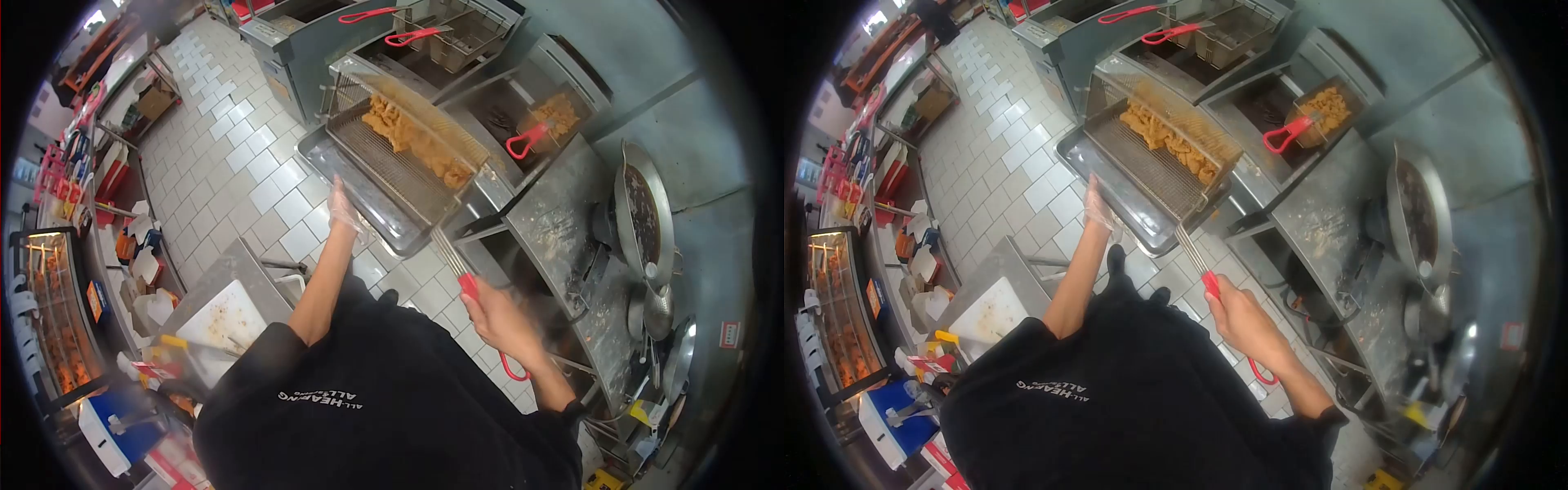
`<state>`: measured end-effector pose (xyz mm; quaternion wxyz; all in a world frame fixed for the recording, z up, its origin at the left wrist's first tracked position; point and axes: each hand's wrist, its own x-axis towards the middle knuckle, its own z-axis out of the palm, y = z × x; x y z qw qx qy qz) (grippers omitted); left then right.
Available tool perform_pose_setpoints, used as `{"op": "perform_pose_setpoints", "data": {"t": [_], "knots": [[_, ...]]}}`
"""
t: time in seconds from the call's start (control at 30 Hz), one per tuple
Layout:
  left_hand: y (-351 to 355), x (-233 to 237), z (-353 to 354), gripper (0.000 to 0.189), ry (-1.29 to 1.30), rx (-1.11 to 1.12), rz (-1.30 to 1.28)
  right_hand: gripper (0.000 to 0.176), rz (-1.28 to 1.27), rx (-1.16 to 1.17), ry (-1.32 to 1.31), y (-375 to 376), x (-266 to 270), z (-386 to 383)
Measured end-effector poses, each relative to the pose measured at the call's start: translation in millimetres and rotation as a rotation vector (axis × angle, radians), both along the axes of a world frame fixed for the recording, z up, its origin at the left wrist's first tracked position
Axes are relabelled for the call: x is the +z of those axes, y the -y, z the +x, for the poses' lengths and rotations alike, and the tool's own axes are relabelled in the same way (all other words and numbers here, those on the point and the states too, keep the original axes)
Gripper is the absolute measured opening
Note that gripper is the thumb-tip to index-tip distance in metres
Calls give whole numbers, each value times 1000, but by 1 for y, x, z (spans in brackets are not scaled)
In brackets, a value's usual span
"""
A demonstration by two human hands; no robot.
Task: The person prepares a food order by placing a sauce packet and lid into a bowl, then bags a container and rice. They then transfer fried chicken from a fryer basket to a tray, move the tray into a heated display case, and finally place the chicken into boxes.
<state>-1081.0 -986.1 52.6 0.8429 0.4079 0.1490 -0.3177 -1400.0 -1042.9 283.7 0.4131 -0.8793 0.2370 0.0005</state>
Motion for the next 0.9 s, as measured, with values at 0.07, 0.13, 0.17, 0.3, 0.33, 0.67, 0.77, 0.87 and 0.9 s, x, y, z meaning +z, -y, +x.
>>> {"op": "perform_pose_setpoints", "data": {"t": [0.07,0.13,0.17,0.3,0.33,0.67,0.77,0.87,0.9], "knots": [[1,28,-16,66,-39,-10,-29,18,-34,17,-81,-7,-22,-8],[4,21,-24,70,-26,-29,-13,15,-89,47,-155,-14,-31,-11],[5,19,-26,70,-28,-28,-16,15,-92,48,-157,-14,-39,-15],[15,38,-46,71,-106,-16,-119,16,-210,40,-193,-4,-65,-30],[15,35,-46,71,-77,-5,-126,16,-227,38,-155,-3,-66,-31],[33,45,-35,69,-32,-21,-114,20,-384,-37,-227,26,-66,-34],[41,35,-35,66,-77,-78,-212,25,-421,-32,-164,23,-77,-34],[43,52,-35,64,-49,-74,-310,30,-419,-53,-149,25,-79,-29],[42,49,-41,64,-59,-64,-308,32,-401,-62,-171,23,-81,-32]]}}
